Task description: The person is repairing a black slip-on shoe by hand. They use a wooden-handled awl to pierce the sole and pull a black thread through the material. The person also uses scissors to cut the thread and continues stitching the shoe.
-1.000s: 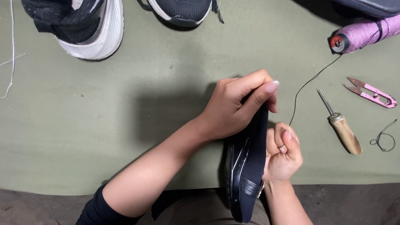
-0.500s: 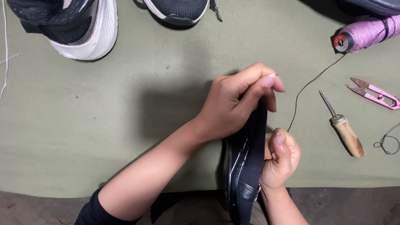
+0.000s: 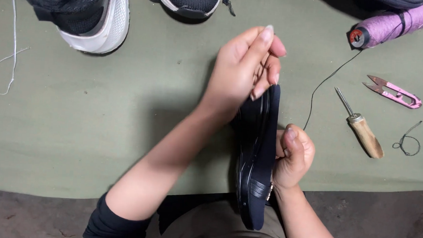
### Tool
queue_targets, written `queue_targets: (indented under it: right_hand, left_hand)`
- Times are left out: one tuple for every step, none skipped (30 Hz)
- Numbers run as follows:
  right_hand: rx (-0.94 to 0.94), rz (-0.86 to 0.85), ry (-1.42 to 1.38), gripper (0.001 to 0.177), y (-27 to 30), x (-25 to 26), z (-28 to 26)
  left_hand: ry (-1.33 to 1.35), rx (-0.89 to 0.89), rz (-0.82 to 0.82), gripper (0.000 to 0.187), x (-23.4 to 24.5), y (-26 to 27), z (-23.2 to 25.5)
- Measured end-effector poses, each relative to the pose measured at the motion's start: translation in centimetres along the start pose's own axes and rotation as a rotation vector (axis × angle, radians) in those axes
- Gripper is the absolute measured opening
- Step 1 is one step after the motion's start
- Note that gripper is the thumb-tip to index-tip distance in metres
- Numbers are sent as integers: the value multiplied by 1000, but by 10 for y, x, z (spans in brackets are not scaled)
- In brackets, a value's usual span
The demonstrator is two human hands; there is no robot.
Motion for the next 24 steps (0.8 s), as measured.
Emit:
queue_targets:
  right_hand:
    - [8,-14,-26,42,-1,-2,-1]
    - [13,-21,-29,42,-2,0,-1]
    - [-10,-43,-67,41,-3,0,1]
    - [-33,-65,-106,41,-4,0,3]
    - [-32,-67,-107,41,-6,1,2]
    - [-48,-102,-146,39,-7,-1,2]
    - [-63,-138,-185,37,-8,-4,2]
    - [-60,-141,-187,37,-9,-5,0]
    - [-75,-164,-208,36,-8,-8,-2]
    - [-89,-187,-229,36,-8,-10,-4]
    - [-88,-191,-225,36,-6,-10,-5]
    - [-101,-209,-285,36,-4,-11,-7]
    - [-112,-229,-348,36,-3,-13,-8]
    - [-109,-234,-347,36,-2,-12,-7]
    - [-120,-224,-373,35,-2,-11,-3]
    - [-131,-214,-400,34,-2,-9,0]
    - [-127,-218,-404,34,-3,-9,0]
    - [-149,-216,-423,35,-4,-8,2]
    - [-174,-206,-441,37,-2,-6,6]
    - [-174,-202,-443,37,-4,-6,9]
    - [-170,-197,-414,37,-4,-4,11]
    - [-167,-192,-385,38,-4,-2,12]
    - [-170,-192,-380,38,0,-5,12]
    - [-143,-170,-350,38,3,-6,8]
  left_hand:
    - [57,65,-98,34,-6,-3,1]
    - [55,56,-99,34,-6,-3,13]
    - [11,25,-129,32,-8,-2,26]
    - [-32,-6,-159,31,-11,-2,38]
    - [-33,-8,-159,31,-15,-1,46]
    - [-143,-44,-256,32,-28,1,55]
    - [-255,-82,-354,32,-41,3,64]
    - [-258,-86,-354,32,-45,3,68]
    - [-506,-244,-423,31,-56,8,79]
    - [-757,-401,-487,29,-69,15,87]
    - [-755,-404,-484,29,-70,28,84]
    - [-1143,-532,-171,23,-57,35,93]
    - [-1513,-649,173,46,-48,50,106]
    - [-1513,-655,177,46,-53,81,103]
    - [-1317,-662,243,22,-49,113,106]
    - [-1120,-666,303,13,-44,145,107]
    - [-1124,-672,302,13,-43,167,89]
    - [-1094,-557,306,23,-36,183,63]
    - [-1062,-434,304,38,-27,201,36]
    - [-1064,-432,300,38,-25,207,26]
    - [-1072,-402,313,46,-24,214,14]
    - [-1079,-372,325,55,-22,221,1]
    - [-1075,-369,328,55,-23,222,0]
    - [-1116,-401,345,52,-26,224,2]
Point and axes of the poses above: each hand's wrist, its own y-axis away from the middle knuckle, its own x-axis out of the back of the hand, z = x × y, the point moved 9 cm from there along -y, towards the middle knuckle
